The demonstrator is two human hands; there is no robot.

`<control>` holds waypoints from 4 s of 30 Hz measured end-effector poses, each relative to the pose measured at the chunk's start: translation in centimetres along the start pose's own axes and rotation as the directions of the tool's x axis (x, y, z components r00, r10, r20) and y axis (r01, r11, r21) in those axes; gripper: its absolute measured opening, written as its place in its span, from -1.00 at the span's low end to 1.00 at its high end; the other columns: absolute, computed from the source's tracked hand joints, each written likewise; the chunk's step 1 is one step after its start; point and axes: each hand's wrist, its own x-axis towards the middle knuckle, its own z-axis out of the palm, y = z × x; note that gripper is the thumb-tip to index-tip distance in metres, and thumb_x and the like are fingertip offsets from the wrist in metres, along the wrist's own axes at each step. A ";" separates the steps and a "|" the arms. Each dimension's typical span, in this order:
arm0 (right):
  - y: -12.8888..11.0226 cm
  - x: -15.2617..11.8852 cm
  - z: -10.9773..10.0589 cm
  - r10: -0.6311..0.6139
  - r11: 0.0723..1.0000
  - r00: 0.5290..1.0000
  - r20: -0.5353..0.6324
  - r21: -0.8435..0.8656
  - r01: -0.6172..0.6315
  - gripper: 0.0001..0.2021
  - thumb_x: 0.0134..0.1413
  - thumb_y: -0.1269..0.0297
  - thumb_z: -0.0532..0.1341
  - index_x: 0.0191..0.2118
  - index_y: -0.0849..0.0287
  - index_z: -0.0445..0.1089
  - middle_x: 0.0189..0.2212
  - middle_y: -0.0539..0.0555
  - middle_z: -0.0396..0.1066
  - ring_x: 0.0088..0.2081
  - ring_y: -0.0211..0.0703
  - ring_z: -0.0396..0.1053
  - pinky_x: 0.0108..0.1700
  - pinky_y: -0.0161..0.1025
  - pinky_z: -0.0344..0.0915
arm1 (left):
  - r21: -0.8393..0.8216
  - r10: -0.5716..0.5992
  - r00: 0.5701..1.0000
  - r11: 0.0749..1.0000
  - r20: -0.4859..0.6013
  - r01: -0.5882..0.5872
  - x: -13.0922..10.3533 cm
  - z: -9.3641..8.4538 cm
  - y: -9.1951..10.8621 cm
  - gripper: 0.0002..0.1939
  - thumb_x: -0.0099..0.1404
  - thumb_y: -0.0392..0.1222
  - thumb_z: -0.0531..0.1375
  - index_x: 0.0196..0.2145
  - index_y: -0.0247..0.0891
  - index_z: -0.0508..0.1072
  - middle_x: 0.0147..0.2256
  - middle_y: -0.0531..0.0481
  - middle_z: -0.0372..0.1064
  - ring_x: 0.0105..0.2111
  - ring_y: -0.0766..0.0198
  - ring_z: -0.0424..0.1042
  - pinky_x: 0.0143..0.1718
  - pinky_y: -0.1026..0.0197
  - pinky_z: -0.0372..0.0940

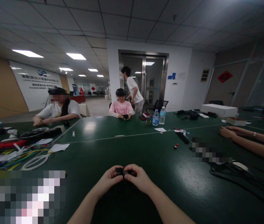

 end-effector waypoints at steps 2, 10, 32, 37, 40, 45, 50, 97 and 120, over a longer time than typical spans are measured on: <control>-0.2 -0.1 -0.1 0.007 1.000 1.000 -0.001 0.006 -0.007 -0.79 -0.09 0.26 0.20 -0.24 0.08 0.39 -0.18 0.01 0.34 -0.15 -0.11 0.30 -0.12 -0.19 0.22 | -0.004 0.007 1.000 1.000 0.002 -0.007 0.0 0.0 0.1 -0.61 0.04 -0.21 0.25 -0.14 -0.22 0.31 -0.24 -0.03 0.40 -0.22 0.22 0.37 -0.13 0.14 0.20; -0.3 0.2 -0.4 -0.009 0.994 0.995 -0.103 0.108 0.021 -0.80 -0.07 0.25 0.20 -0.25 0.10 0.38 -0.21 0.02 0.36 -0.17 -0.11 0.31 -0.12 -0.16 0.21 | -0.037 0.010 1.000 0.999 0.007 -0.010 0.0 -0.1 -0.1 -0.60 0.05 -0.20 0.25 -0.13 -0.25 0.31 -0.22 -0.07 0.42 -0.21 0.19 0.39 -0.07 0.09 0.19; 1.1 0.5 -2.8 0.080 0.933 0.962 -0.260 0.360 0.019 -0.65 -0.10 0.15 0.23 -0.13 0.13 0.34 -0.19 0.08 0.39 -0.11 -0.09 0.32 -0.03 -0.11 0.21 | -0.007 -0.027 0.999 1.000 -0.029 0.027 -0.3 0.1 0.4 -0.58 0.05 -0.21 0.24 -0.10 -0.24 0.27 -0.23 -0.05 0.41 -0.22 0.19 0.39 -0.08 0.10 0.18; 1.3 0.6 -3.3 0.107 0.921 0.950 -0.294 0.388 0.017 -0.66 -0.09 0.15 0.22 -0.14 0.10 0.36 -0.19 0.07 0.41 -0.09 -0.08 0.31 -0.01 -0.08 0.18 | -0.002 -0.062 0.998 0.998 -0.031 0.062 -0.5 0.2 0.8 -0.56 0.05 -0.20 0.24 -0.09 -0.23 0.27 -0.19 -0.07 0.40 -0.18 0.17 0.38 -0.06 0.09 0.16; 1.6 0.8 -3.6 0.118 0.912 0.941 -0.316 0.409 0.023 -0.64 -0.10 0.11 0.22 -0.14 0.10 0.37 -0.21 0.08 0.42 -0.11 -0.06 0.32 -0.01 -0.05 0.16 | -0.002 -0.075 0.997 0.997 -0.036 0.075 -0.6 0.3 1.0 -0.55 0.04 -0.20 0.24 -0.09 -0.23 0.27 -0.18 -0.08 0.39 -0.17 0.16 0.38 -0.05 0.08 0.16; 1.8 0.9 -4.0 0.123 0.889 0.933 -0.339 0.455 0.048 -0.62 -0.08 0.09 0.19 -0.11 0.12 0.36 -0.22 0.09 0.42 -0.17 -0.10 0.33 -0.05 -0.08 0.19 | -0.007 -0.068 0.997 0.998 -0.022 0.067 -0.5 0.2 0.9 -0.54 0.04 -0.22 0.24 -0.08 -0.23 0.26 -0.17 -0.08 0.39 -0.18 0.18 0.38 -0.06 0.10 0.16; 1.6 0.8 -4.2 0.128 0.891 0.917 -0.377 0.451 0.061 -0.61 -0.09 0.11 0.20 -0.08 0.10 0.32 -0.21 0.07 0.39 -0.18 -0.11 0.34 -0.06 -0.10 0.22 | -0.023 -0.051 0.999 0.998 -0.020 0.050 -0.4 0.2 0.6 -0.54 0.05 -0.23 0.24 -0.08 -0.23 0.25 -0.18 -0.08 0.39 -0.18 0.18 0.38 -0.06 0.10 0.17; -0.4 0.0 -0.5 -0.019 1.000 1.000 0.009 -0.017 0.020 -0.74 -0.08 0.26 0.22 -0.18 0.05 0.42 -0.10 0.05 0.33 -0.04 -0.07 0.27 -0.03 -0.14 0.18 | -0.065 -0.007 0.999 0.998 -0.042 0.004 0.0 0.0 0.0 -0.55 -0.01 -0.20 0.28 -0.13 -0.22 0.31 -0.25 -0.04 0.40 -0.23 0.19 0.38 -0.11 0.10 0.20; 0.4 0.1 -0.9 0.101 0.946 0.994 0.041 0.305 -0.109 -0.57 -0.17 0.25 0.28 -0.08 0.13 0.30 -0.21 0.07 0.37 -0.17 -0.10 0.34 -0.10 -0.11 0.26 | -0.023 -0.017 0.996 1.000 -0.084 0.015 -0.2 0.0 0.1 -0.51 0.04 -0.19 0.25 -0.06 -0.20 0.23 -0.28 -0.04 0.42 -0.23 0.17 0.41 -0.13 0.13 0.20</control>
